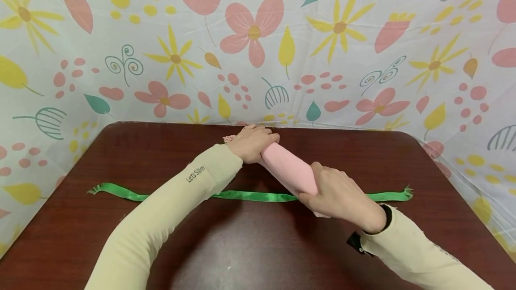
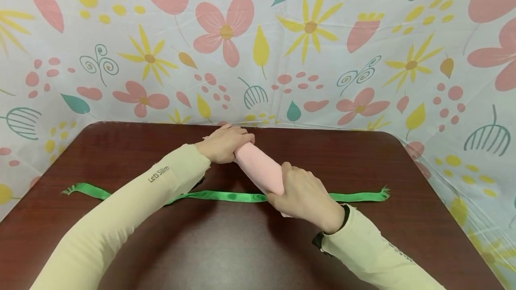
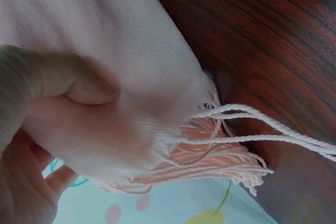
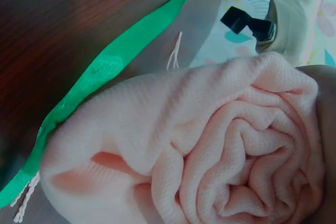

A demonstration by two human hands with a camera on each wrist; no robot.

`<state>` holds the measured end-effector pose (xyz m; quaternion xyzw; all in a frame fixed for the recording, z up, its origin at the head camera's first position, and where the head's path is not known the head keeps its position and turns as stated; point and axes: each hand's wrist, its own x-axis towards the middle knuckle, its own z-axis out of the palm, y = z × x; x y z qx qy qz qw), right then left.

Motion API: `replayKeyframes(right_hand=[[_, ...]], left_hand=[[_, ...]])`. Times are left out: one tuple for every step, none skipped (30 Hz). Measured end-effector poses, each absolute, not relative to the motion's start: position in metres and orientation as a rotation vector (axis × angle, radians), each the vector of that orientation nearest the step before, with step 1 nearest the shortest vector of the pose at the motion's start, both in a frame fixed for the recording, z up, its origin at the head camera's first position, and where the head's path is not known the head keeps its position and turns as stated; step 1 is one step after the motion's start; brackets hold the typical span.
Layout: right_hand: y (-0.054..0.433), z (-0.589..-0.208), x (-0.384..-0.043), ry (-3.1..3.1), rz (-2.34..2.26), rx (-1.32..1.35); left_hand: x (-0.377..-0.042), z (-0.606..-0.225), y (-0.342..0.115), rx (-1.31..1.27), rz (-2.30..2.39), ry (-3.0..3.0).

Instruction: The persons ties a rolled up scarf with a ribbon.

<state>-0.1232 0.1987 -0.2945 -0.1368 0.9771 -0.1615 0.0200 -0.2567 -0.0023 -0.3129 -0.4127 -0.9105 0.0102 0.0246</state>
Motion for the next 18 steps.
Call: replayKeyframes(right_hand=[[0.198, -0.294, -0.122, 3.025, -0.511, -0.412], [0.198, -0.295, -0.121, 3.022, -0.514, -0.405], [0.197, -0.294, -0.12, 3.019, -0.518, -0.398], [0.197, -0.294, -0.119, 3.02, -0.517, -0.393], [0.196, -0.294, -0.118, 3.024, -0.515, -0.395], [0.196, -0.294, -0.117, 3.03, -0.512, -0.395], [0.195, -0.294, -0.115, 3.037, -0.511, -0.399], [0.194, -0.294, -0.114, 3.046, -0.505, -0.4], [0.194, -0.294, -0.113, 3.053, -0.503, -0.401], [0.193, -0.293, -0.112, 3.058, -0.504, -0.403], [0.193, -0.293, -0.11, 3.063, -0.507, -0.405], [0.192, -0.293, -0.109, 3.067, -0.509, -0.404], [0.191, -0.293, -0.108, 3.07, -0.511, -0.407], [0.191, -0.293, -0.107, 3.073, -0.512, -0.409], [0.19, -0.293, -0.106, 3.076, -0.514, -0.417], [0.19, -0.293, -0.105, 3.078, -0.517, -0.423], [0.189, -0.293, -0.104, 3.081, -0.519, -0.429], [0.189, -0.293, -0.103, 3.081, -0.524, -0.431]], left_hand=[[-0.256, -0.313, -0.002, -1.282, 0.032, -2.817], [-0.256, -0.313, -0.002, -1.288, 0.032, -2.818], [-0.256, -0.313, -0.002, -1.296, 0.028, -2.818], [-0.255, -0.313, -0.002, -1.303, 0.026, -2.817], [-0.255, -0.313, -0.002, -1.312, 0.026, -2.815], [-0.254, -0.313, -0.002, -1.321, 0.023, -2.81], [-0.254, -0.313, -0.001, -1.329, 0.025, -2.805], [-0.254, -0.313, -0.001, -1.337, 0.024, -2.801], [-0.254, -0.313, -0.001, -1.343, 0.027, -2.794], [-0.254, -0.313, -0.001, -1.347, 0.032, -2.788], [-0.254, -0.313, -0.001, -1.35, 0.035, -2.784], [-0.253, -0.313, 0.0, -1.353, 0.037, -2.779], [-0.253, -0.313, 0.0, -1.355, 0.038, -2.776], [-0.253, -0.313, 0.0, -1.359, 0.038, -2.771], [-0.253, -0.312, 0.001, -1.363, 0.039, -2.767], [-0.252, -0.312, 0.001, -1.367, 0.037, -2.764], [-0.252, -0.312, 0.001, -1.37, 0.035, -2.762], [-0.251, -0.312, 0.001, -1.374, 0.033, -2.761]])
